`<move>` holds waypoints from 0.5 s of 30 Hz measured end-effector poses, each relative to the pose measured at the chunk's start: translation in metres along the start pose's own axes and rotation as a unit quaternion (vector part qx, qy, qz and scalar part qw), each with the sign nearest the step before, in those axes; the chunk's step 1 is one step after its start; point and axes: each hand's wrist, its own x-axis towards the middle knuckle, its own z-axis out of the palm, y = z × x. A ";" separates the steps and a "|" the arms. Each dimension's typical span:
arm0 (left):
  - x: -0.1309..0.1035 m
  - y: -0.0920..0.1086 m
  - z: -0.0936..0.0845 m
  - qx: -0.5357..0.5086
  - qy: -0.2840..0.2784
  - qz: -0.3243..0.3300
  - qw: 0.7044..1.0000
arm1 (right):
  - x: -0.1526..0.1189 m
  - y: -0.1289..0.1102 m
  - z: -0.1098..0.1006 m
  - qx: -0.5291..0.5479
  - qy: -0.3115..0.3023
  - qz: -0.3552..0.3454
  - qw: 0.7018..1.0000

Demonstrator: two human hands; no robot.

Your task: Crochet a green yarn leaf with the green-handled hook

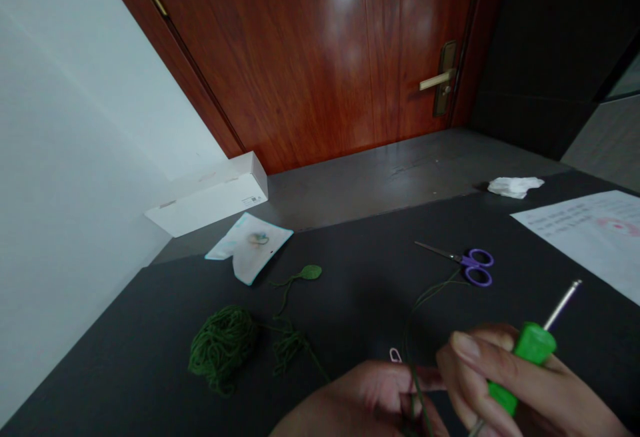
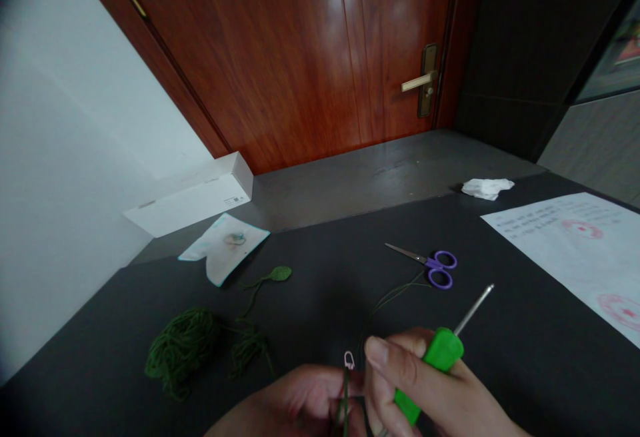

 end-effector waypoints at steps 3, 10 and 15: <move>-0.002 0.004 -0.002 0.039 -0.027 -0.012 0.999 | 0.001 0.003 0.000 0.021 0.024 0.029 0.999; 0.003 0.006 -0.007 0.041 -0.011 -0.039 0.998 | 0.002 0.001 0.001 0.025 0.061 0.039 0.997; -0.003 -0.003 -0.013 0.001 0.027 -0.012 1.000 | -0.002 0.003 -0.004 -0.026 0.021 0.006 0.999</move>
